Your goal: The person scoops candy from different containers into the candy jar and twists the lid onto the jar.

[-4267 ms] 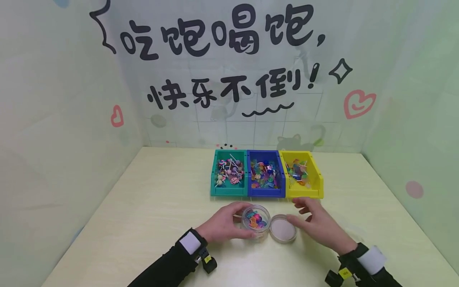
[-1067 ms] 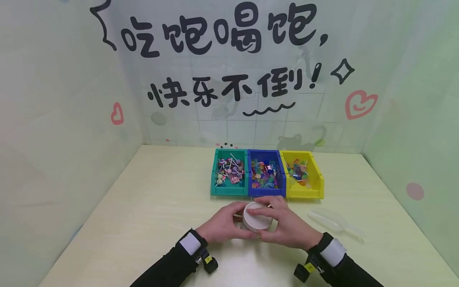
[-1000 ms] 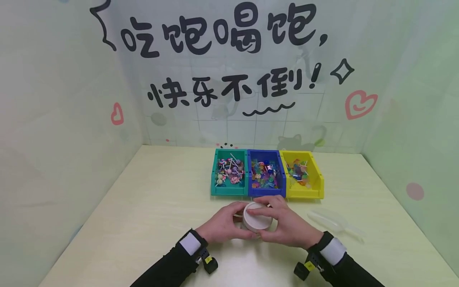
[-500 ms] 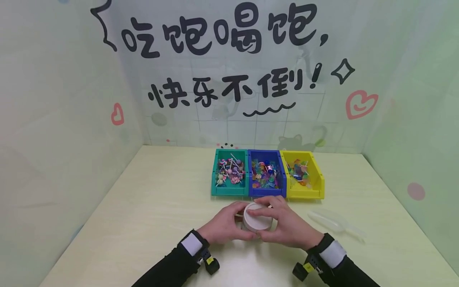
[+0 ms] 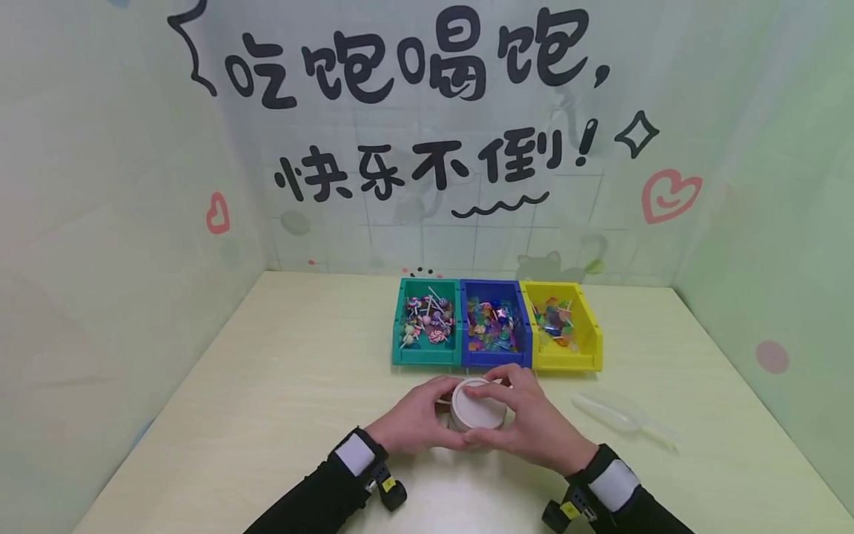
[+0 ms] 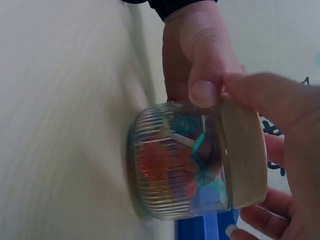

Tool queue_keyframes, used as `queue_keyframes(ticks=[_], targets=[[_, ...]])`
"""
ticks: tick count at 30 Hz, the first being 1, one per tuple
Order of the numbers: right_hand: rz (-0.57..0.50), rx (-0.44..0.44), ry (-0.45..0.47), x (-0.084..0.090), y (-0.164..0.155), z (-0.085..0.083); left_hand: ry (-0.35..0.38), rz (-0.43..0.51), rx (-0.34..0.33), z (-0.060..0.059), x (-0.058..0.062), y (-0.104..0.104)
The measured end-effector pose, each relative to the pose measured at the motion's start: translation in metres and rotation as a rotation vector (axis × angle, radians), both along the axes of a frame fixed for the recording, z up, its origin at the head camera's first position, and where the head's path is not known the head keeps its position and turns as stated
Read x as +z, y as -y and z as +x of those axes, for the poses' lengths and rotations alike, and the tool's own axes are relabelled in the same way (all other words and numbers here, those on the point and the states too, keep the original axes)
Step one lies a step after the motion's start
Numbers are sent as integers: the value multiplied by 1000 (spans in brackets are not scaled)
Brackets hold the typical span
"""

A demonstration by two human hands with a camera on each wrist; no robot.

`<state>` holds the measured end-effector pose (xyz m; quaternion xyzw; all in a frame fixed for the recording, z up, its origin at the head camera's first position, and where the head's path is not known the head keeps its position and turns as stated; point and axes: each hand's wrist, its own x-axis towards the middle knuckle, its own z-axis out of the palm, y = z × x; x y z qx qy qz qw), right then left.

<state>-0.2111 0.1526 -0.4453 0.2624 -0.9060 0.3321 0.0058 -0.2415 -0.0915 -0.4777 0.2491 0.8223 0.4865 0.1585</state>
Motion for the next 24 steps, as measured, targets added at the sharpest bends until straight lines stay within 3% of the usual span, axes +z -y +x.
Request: queue_keyframes(ticks=[4, 10, 18, 24], targets=[[25, 107, -32, 1, -7, -4, -4, 20, -12, -1, -1, 0], [3, 213, 22, 2, -15, -13, -7, 31, -15, -1, -3, 0], [-88, 123, -15, -5, -8, -10, -23, 3, -8, 0, -1, 0], [-68, 31, 17, -11, -2, -4, -32, -23, -9, 0, -2, 0]])
